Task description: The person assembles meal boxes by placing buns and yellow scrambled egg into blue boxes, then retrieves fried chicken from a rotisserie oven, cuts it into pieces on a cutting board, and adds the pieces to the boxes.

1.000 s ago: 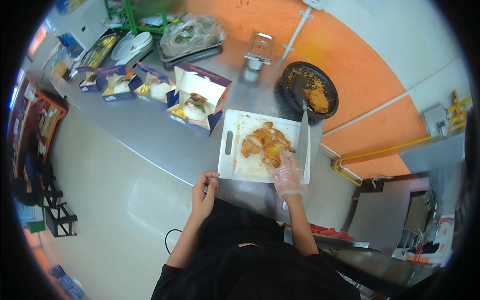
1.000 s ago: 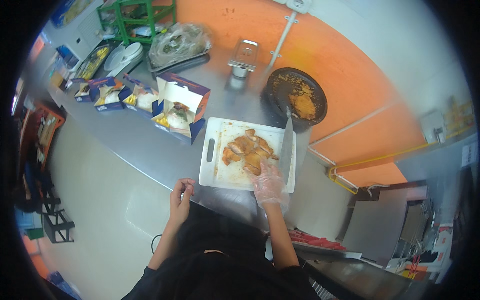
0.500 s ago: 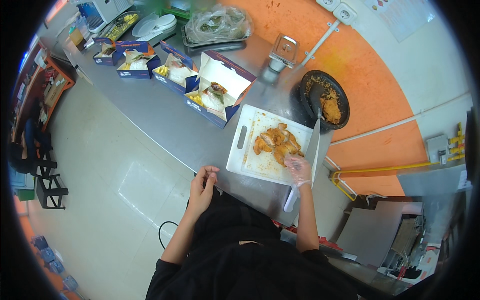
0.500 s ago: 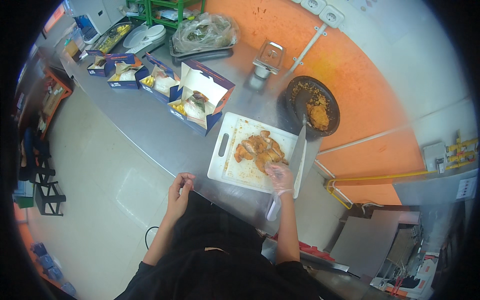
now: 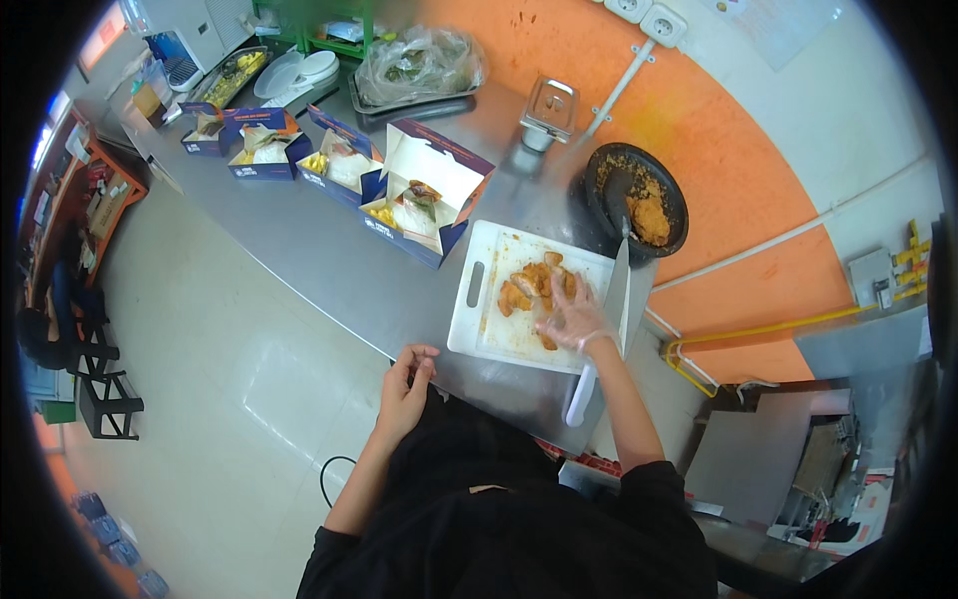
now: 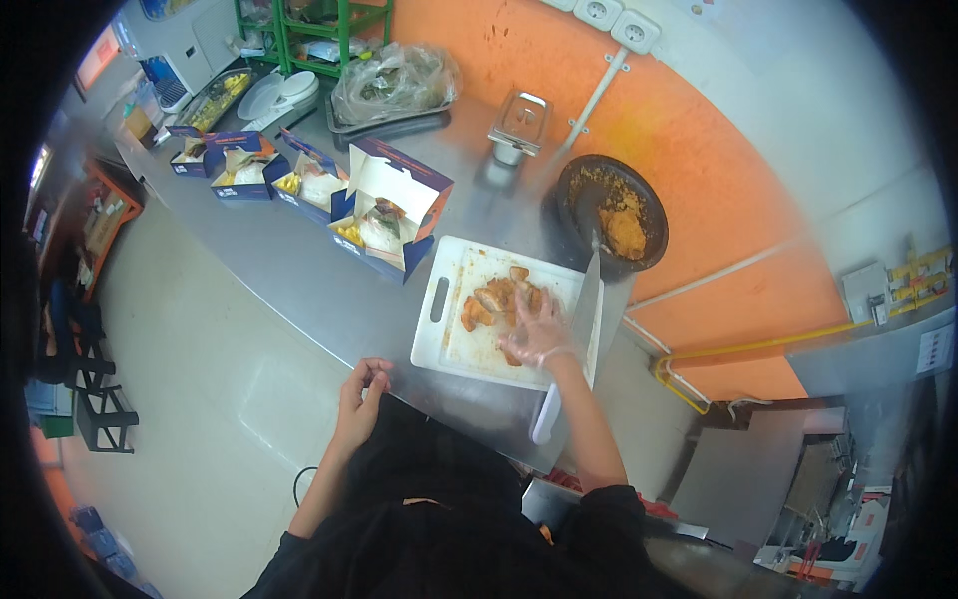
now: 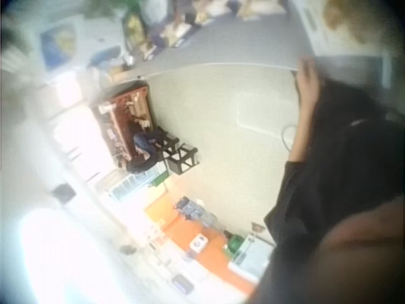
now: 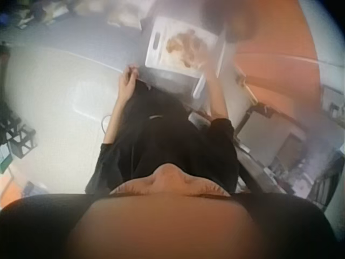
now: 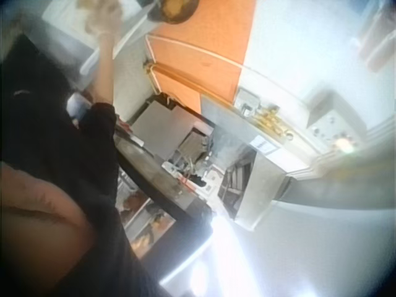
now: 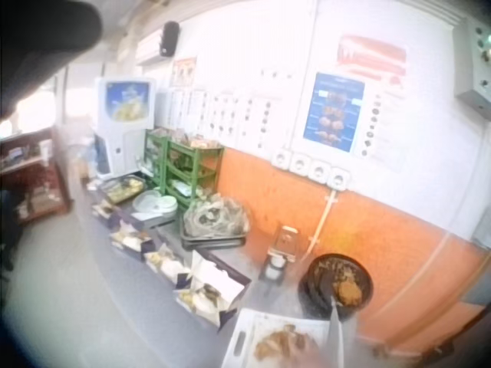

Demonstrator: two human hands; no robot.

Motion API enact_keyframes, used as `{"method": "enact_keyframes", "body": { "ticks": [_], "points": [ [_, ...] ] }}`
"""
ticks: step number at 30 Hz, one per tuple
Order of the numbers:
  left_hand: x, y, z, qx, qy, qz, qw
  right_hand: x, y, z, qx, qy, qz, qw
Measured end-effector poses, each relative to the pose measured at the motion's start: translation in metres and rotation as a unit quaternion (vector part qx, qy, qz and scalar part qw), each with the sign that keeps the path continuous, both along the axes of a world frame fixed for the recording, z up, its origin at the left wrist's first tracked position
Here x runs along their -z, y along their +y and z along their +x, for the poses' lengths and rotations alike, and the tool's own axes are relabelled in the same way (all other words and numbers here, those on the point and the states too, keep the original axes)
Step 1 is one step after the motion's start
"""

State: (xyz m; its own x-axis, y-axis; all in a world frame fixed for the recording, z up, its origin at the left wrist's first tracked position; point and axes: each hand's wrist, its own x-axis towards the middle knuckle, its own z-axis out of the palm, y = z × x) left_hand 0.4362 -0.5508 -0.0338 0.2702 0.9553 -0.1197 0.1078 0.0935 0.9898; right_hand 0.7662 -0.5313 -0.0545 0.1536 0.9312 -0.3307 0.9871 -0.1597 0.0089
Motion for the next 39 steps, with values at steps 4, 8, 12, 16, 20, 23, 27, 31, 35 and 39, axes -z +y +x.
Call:
{"method": "enact_keyframes", "body": {
  "ticks": [4,8,12,16,20,23,27,31,35,39],
  "points": [
    [0.006,-0.003,-0.003,-0.019,0.004,0.002,1.0,-0.012,-0.013,-0.03,-0.015,-0.044,-0.064,0.997],
    [0.008,-0.004,-0.003,-0.023,-0.009,-0.024,0.999,0.011,-0.031,-0.038,0.01,-0.034,0.106,0.994],
    [0.016,0.002,-0.002,-0.022,-0.012,-0.037,0.999,0.026,-0.039,-0.04,0.015,0.011,0.243,0.97],
    [0.02,0.025,-0.001,-0.024,-0.011,-0.024,0.999,0.041,-0.043,-0.053,0.06,0.072,0.316,0.944],
    [0.012,0.071,-0.013,-0.004,0.034,0.038,0.999,0.046,-0.04,-0.054,0.181,0.162,0.38,0.893],
    [0.007,0.112,-0.025,0.009,0.048,0.063,0.997,0.037,-0.031,-0.042,0.24,0.106,0.334,0.906],
    [-0.003,0.163,-0.046,0.053,0.084,0.089,0.991,0.03,-0.018,-0.035,0.285,0.031,0.262,0.922],
    [-0.005,0.206,-0.065,0.102,0.091,0.095,0.986,0.036,-0.013,-0.046,0.265,-0.003,0.303,0.915],
    [-0.005,0.236,-0.081,0.138,0.077,0.083,0.984,0.036,-0.002,-0.063,0.347,-0.063,0.258,0.9],
    [-0.009,0.258,-0.081,0.219,0.073,0.073,0.97,0.083,-0.029,-0.051,0.44,0.197,0.502,0.718]
  ]
}}
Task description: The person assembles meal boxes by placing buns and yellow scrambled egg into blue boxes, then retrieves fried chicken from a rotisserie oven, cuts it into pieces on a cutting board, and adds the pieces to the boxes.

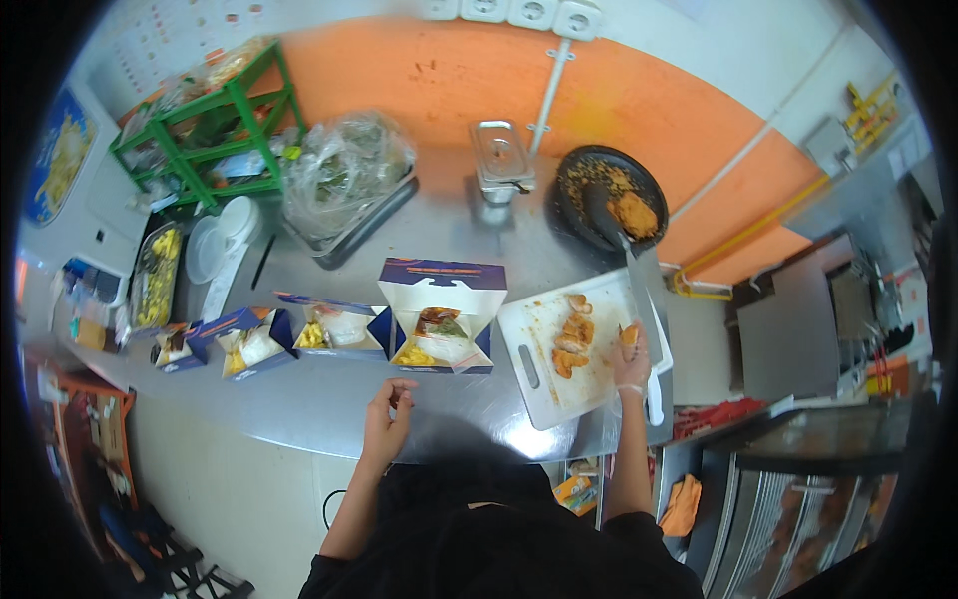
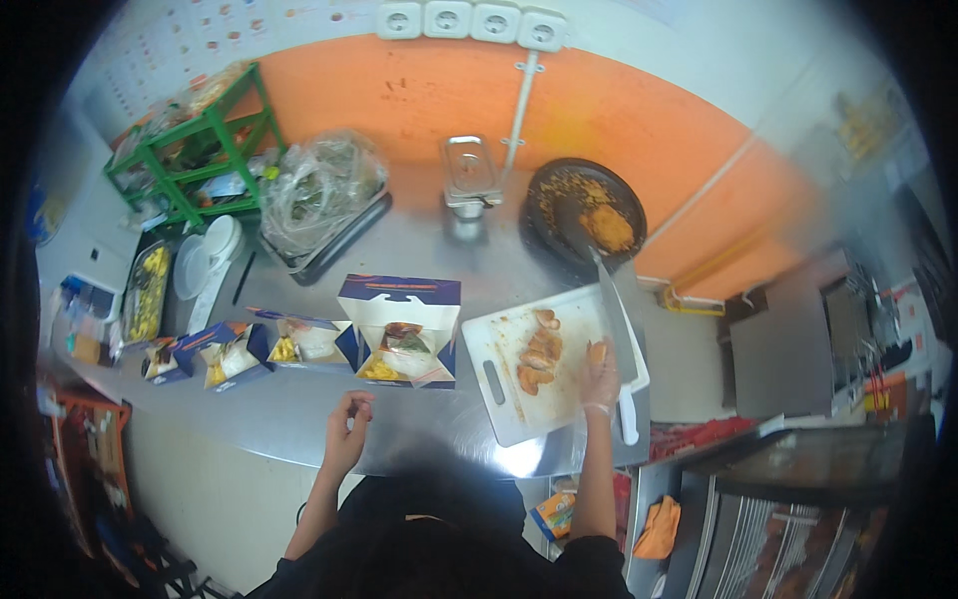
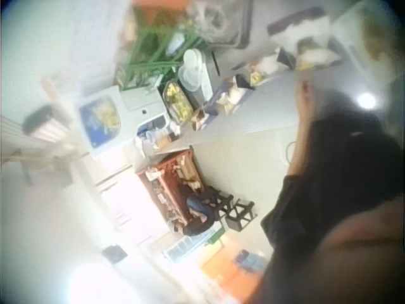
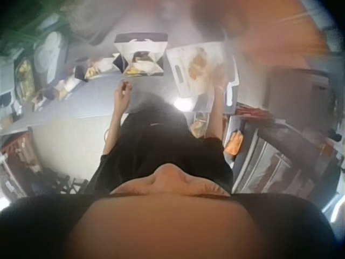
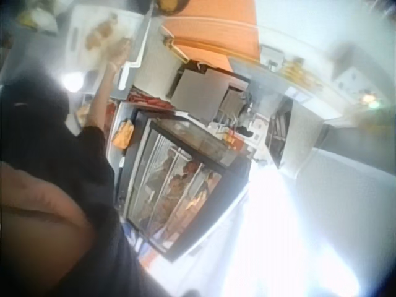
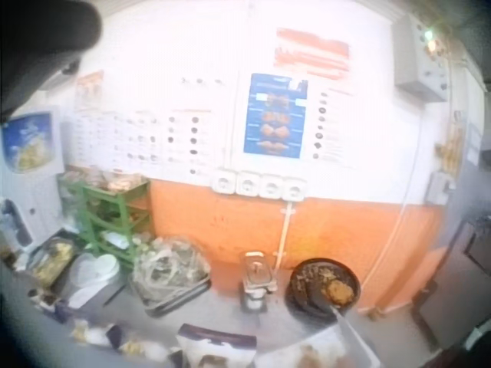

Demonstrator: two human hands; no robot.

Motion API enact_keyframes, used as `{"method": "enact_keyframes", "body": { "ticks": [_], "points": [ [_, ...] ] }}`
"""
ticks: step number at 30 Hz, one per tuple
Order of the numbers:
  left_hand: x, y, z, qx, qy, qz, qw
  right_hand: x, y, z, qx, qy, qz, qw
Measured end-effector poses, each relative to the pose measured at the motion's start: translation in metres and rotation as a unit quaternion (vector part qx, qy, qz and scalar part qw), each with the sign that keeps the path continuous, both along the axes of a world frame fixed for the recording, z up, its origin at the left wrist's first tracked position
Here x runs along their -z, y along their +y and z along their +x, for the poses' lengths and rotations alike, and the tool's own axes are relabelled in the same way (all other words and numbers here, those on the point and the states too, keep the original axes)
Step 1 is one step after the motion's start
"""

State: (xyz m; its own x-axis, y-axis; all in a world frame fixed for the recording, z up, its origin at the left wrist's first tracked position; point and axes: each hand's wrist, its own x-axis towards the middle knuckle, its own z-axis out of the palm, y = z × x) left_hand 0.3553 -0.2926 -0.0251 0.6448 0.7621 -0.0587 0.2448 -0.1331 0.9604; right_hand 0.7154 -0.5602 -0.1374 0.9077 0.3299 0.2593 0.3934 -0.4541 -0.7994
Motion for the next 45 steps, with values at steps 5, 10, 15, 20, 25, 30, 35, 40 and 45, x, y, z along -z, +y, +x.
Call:
{"method": "enact_keyframes", "body": {
  "ticks": [5,10,15,20,25,30,35,40,45],
  "points": [
    [-0.001,0.019,-0.006,0.041,-0.009,-0.02,0.999,-0.124,0.045,-0.059,0.154,0.31,0.211,0.914],
    [0.001,0.028,-0.005,0.068,0.013,0.105,0.992,-0.138,0.023,-0.064,0.096,0.303,0.353,0.88],
    [-0.001,0.034,-0.003,0.041,0.09,0.313,0.944,-0.194,0.074,-0.12,-0.22,0.422,0.269,0.838],
    [0.015,0.035,0.012,0.017,0.148,0.352,0.924,-0.169,0.174,-0.177,-0.247,0.397,0.016,0.884],
    [0.036,0.049,0.025,0.065,0.216,0.287,0.931,-0.098,0.231,-0.196,-0.142,-0.019,-0.083,0.986],
    [0.009,0.041,0.032,0.047,0.206,0.216,0.953,-0.094,0.25,-0.205,-0.102,0.15,-0.094,0.979],
    [0.017,0.05,0.048,0.122,0.092,0.442,0.884,-0.036,0.235,-0.175,-0.118,0.167,0.016,0.979],
    [0.018,0.06,0.056,0.087,0.071,0.416,0.902,-0.037,0.221,-0.155,-0.173,0.254,0.061,0.95],
    [0.009,0.075,0.072,0.03,0.042,0.429,0.902,-0.08,0.221,-0.164,-0.161,0.171,-0.087,0.968]
  ]
}}
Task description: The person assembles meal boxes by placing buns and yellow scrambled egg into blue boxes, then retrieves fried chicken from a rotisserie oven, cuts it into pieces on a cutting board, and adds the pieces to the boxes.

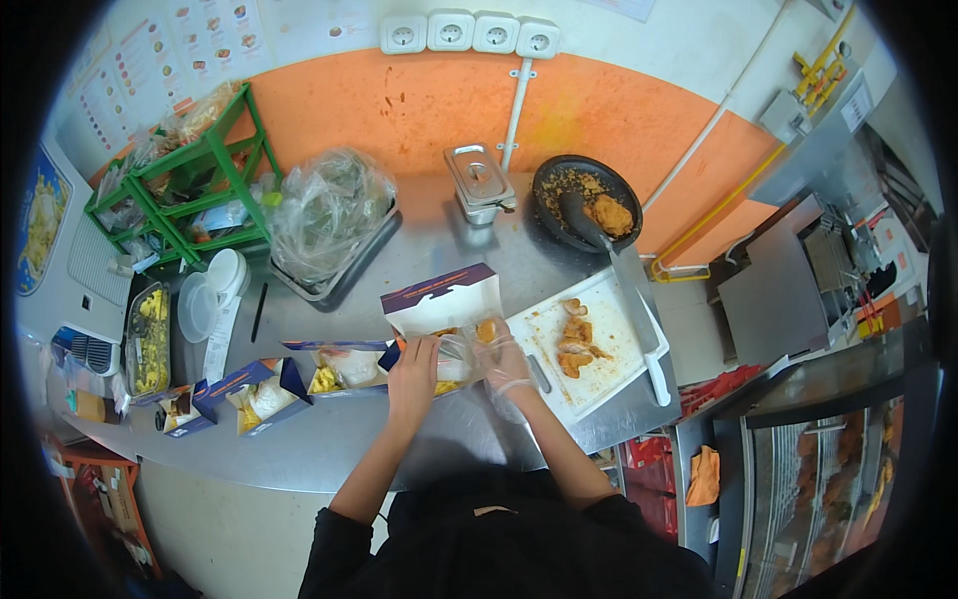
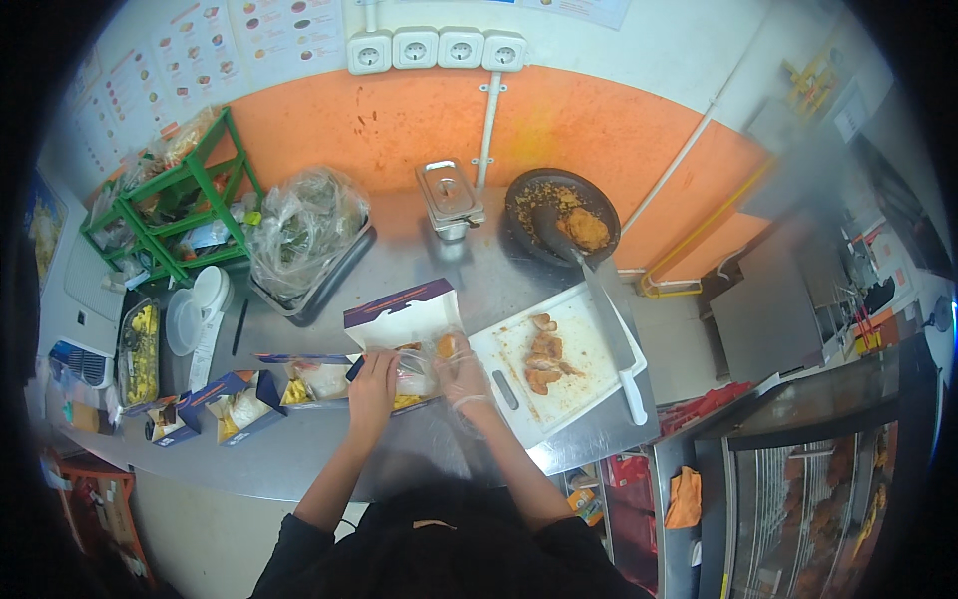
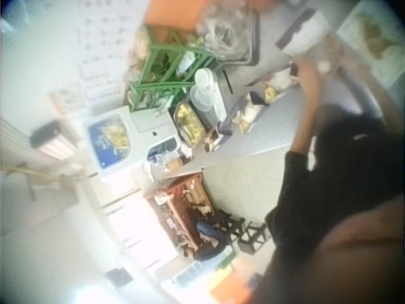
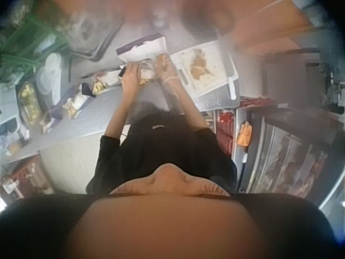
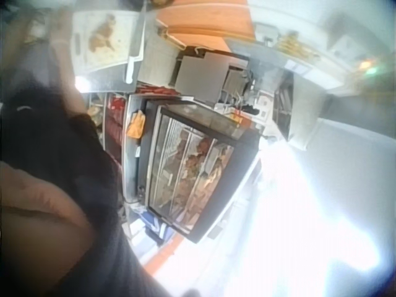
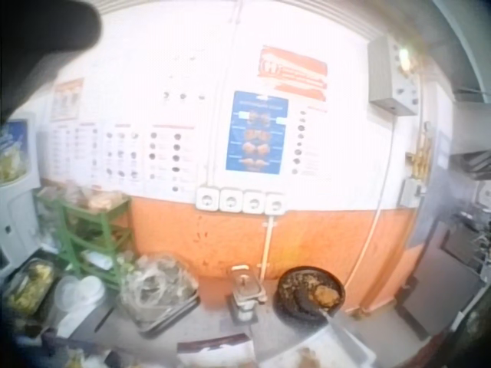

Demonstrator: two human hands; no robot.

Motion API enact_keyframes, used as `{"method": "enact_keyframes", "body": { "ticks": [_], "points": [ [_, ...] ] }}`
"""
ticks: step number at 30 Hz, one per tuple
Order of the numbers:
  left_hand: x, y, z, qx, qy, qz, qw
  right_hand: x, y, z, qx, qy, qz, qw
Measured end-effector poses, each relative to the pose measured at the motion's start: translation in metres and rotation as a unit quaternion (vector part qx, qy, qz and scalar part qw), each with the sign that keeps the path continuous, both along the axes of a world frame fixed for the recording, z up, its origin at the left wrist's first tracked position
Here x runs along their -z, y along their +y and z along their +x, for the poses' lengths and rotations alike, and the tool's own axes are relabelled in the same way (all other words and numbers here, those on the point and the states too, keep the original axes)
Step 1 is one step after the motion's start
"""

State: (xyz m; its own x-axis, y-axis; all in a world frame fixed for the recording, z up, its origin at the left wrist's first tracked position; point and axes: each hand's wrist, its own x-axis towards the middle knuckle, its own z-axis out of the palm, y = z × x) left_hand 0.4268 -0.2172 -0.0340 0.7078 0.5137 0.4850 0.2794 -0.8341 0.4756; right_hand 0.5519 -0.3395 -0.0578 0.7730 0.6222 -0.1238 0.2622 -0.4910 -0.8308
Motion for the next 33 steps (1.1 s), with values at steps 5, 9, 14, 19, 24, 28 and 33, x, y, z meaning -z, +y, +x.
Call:
{"method": "enact_keyframes", "body": {
  "ticks": [5,9,14,19,24,28,33],
  "points": [
    [0.026,-0.002,0.022,-0.057,0.175,0.03,0.983,-0.011,0.021,-0.03,-0.024,-0.211,-0.246,0.946],
    [0.036,-0.013,0.042,-0.074,0.244,0.097,0.962,-0.004,0.023,-0.039,-0.036,-0.321,-0.328,0.888],
    [0.062,-0.001,0.054,-0.049,0.377,0.148,0.913,-0.075,-0.002,-0.03,-0.12,-0.245,-0.308,0.912],
    [0.029,0.012,0.072,-0.009,0.457,0.06,0.887,-0.071,-0.074,0.079,-0.05,-0.235,-0.458,0.856],
    [0.013,0.021,0.083,0.008,0.496,-0.018,0.868,-0.004,-0.09,0.17,-0.086,-0.151,-0.196,0.965],
    [0.016,0.028,0.07,0.004,0.376,0.017,0.927,-0.004,-0.101,0.175,-0.293,-0.155,-0.239,0.912],
    [0.01,0.005,0.057,-0.109,0.251,0.032,0.961,-0.023,-0.129,0.126,-0.436,-0.43,-0.286,0.737]
  ]
}}
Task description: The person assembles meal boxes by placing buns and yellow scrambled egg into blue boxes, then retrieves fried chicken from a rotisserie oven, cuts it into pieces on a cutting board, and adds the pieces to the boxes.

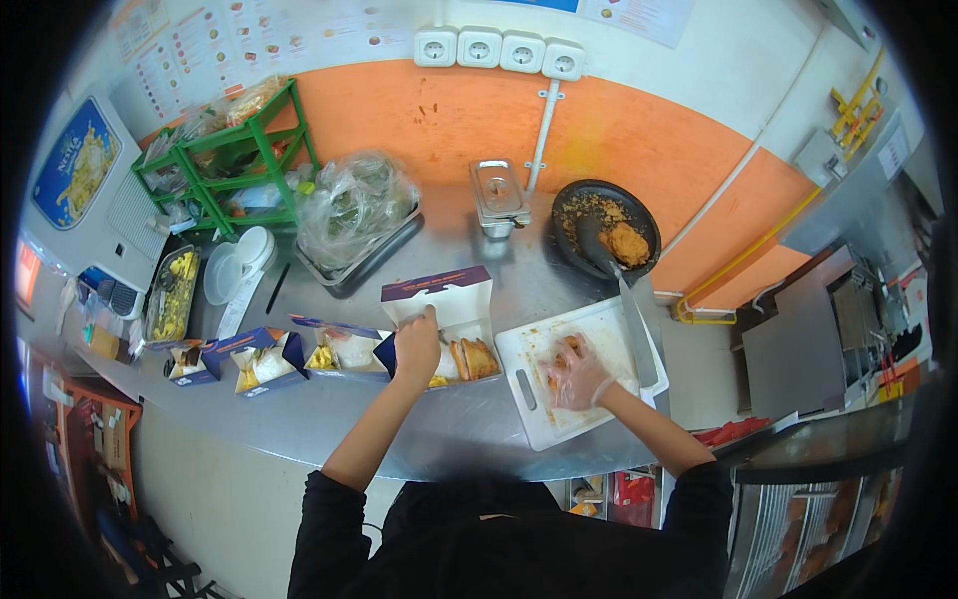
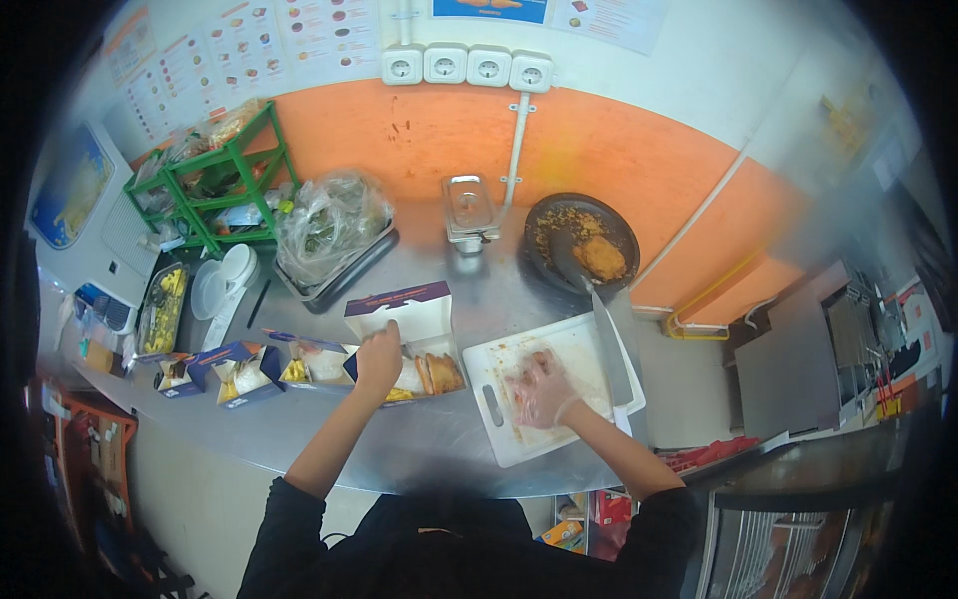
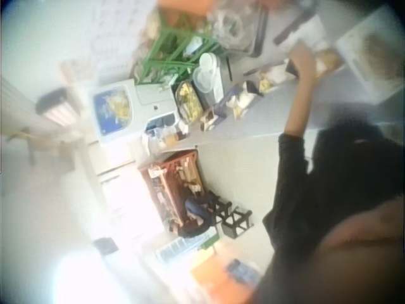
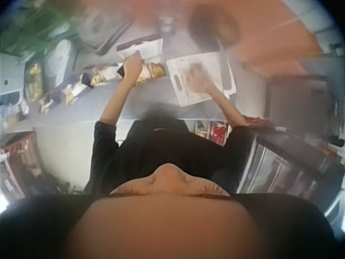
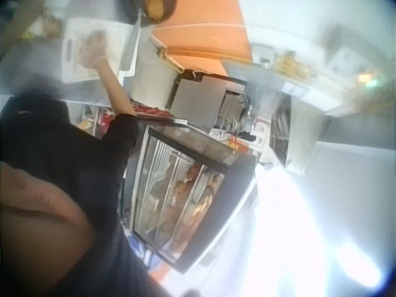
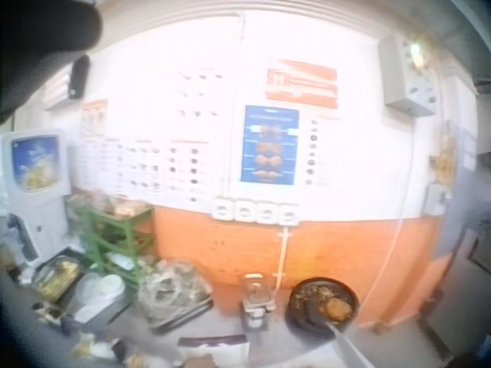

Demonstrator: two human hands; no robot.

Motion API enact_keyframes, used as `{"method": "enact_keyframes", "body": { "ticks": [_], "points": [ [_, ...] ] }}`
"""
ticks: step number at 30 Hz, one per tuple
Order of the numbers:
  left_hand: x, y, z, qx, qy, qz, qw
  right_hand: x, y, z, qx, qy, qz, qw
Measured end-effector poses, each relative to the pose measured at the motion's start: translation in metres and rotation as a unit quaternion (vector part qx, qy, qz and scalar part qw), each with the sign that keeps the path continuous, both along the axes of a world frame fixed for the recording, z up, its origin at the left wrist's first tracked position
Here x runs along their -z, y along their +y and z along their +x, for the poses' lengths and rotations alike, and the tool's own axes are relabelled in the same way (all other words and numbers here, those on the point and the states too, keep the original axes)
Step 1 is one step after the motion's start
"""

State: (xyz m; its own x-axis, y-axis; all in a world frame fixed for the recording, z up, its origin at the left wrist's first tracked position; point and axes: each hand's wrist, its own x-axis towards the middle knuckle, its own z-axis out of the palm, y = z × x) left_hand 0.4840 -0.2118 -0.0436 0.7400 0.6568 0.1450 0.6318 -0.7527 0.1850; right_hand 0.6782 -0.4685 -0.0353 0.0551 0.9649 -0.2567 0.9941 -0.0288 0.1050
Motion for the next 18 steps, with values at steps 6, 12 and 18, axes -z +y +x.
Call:
{"method": "enact_keyframes", "body": {
  "ticks": [6,12,18],
  "points": [
    [0.022,-0.016,-0.014,0.029,0.006,-0.082,0.996,0.038,-0.023,0.017,0.045,0.099,0.156,0.982],
    [0.028,-0.016,-0.01,0.012,-0.06,-0.103,0.993,0.045,-0.026,0.02,0.104,0.075,0.253,0.959],
    [0.044,-0.007,0.002,0.044,0.017,-0.073,0.996,0.053,-0.018,0.025,0.058,0.113,0.271,0.954]
  ]
}}
